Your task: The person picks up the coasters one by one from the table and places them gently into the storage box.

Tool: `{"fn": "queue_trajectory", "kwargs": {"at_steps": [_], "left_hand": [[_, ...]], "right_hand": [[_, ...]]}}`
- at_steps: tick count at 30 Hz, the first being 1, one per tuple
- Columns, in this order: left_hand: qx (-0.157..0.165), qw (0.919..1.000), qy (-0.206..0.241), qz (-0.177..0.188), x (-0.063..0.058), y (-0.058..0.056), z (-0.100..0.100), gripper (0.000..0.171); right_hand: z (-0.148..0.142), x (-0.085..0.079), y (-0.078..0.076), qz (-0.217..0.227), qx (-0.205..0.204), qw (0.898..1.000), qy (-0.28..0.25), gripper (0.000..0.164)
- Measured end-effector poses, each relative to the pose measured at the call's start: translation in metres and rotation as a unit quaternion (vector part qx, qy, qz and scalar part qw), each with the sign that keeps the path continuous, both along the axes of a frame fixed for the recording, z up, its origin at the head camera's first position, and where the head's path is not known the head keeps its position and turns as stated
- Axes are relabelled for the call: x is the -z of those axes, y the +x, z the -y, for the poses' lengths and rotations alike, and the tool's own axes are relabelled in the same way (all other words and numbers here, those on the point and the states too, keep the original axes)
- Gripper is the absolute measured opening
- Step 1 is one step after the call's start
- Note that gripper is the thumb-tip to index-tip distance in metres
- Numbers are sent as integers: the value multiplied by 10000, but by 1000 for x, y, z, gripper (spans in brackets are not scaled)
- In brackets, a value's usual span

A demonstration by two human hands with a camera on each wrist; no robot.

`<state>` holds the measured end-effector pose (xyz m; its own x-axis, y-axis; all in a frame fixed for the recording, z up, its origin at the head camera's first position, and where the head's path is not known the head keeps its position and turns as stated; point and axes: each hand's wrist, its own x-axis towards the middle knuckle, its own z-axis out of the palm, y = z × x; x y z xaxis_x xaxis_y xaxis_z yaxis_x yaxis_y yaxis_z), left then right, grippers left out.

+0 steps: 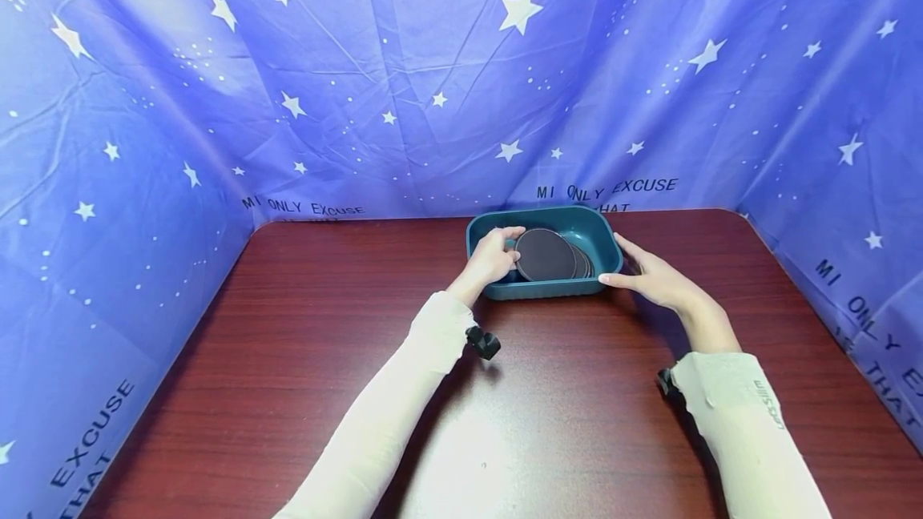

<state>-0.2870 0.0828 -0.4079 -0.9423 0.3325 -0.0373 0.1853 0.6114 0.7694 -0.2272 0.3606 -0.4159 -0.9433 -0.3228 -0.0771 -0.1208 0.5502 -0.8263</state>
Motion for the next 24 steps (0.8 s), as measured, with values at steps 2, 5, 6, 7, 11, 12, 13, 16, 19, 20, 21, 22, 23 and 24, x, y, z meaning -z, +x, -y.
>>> {"fn": "queue_trajectory", "kwargs": {"at_steps": [2, 5, 6, 7, 11, 12, 13, 16, 19, 20, 21, 22, 23, 24], "left_hand": [[93, 9988, -458, -149, 1, 0, -1, 48], [265, 9939, -1035, -288, 1, 1, -2, 48], [315, 9918, -1192, -321, 1, 1, -3, 48], [356, 9898, -1340, -326, 1, 2, -3, 49], [511, 9839, -1694, -259, 2, 4, -6, 52], [540, 9830, -1742, -215, 2, 4, -6, 52], [572, 9823, -1775, -159, 3, 4, -7, 53], [650, 9816, -1795, -26, 3, 5, -7, 55], [671, 9825, -1739, 63, 3, 5, -7, 55], [674, 9830, -1708, 77, 3, 5, -7, 55], [668, 9837, -1666, 98, 2, 4, -7, 56], [657, 9844, -1627, 114, 2, 4, -7, 56], [646, 9850, -1592, 132, 1, 4, -7, 56], [641, 9859, -1541, 141, 1, 4, -7, 56]], "right_hand": [[0, 0, 0, 10, 8, 10000, 16, 87], [0, 0, 0, -2, 26, 10000, 47, 87], [0, 0, 0, 2, 36, 10000, 69, 87], [1, 0, 1, 8, 40, 10000, 69, 87], [1, 0, 1, 53, 91, 9998, 142, 88], [1, -1, 2, 75, 102, 9998, 145, 88], [1, -1, 2, 86, 109, 9998, 151, 88], [1, 0, 2, 113, 114, 9998, 135, 89], [1, 0, 1, 111, 121, 9998, 123, 89], [0, 1, 1, 110, 120, 9998, 106, 89], [0, 1, 0, 107, 116, 9998, 102, 89], [0, 1, 0, 98, 116, 9998, 107, 89], [-1, 1, 0, 92, 114, 9998, 110, 89], [-1, 1, 0, 89, 112, 9998, 108, 89]]}}
